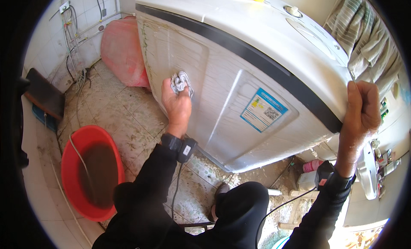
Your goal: The person wipes the exterior of a top-loading washing machine with a cloth, cleaning the sides and top surface. They dip the cloth into a red bucket of water and continue wiping the machine's body.
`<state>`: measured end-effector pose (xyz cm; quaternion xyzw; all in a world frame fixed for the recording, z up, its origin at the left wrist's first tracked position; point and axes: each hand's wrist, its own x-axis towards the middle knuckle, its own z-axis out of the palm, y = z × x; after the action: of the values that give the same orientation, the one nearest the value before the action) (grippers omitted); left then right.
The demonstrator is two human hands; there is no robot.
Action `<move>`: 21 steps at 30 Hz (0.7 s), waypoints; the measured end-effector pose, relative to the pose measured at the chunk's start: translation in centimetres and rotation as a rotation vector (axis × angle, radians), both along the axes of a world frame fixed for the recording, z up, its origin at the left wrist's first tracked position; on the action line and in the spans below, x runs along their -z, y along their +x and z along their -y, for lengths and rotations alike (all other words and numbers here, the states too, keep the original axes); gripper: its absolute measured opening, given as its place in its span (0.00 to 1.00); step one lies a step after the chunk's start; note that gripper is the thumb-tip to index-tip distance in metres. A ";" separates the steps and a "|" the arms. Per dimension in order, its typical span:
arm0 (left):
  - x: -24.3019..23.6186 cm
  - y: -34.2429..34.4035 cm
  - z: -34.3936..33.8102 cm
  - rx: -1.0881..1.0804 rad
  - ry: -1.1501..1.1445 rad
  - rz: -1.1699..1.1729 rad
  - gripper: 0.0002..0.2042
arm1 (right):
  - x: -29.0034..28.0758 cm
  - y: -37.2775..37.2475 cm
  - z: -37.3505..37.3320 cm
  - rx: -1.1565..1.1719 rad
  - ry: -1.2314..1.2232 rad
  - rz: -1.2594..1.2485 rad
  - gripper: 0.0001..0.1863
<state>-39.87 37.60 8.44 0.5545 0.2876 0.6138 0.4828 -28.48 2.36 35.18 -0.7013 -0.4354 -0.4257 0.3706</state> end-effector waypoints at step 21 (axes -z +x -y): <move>6.1 -1.9 14.2 0.355 0.058 0.227 0.18 | 0.9 1.6 1.0 0.098 0.097 0.082 0.06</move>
<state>-41.79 23.37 2.34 0.5374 0.1113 0.5856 0.5966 -26.83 1.40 34.24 -0.6850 -0.3941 -0.4924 0.3647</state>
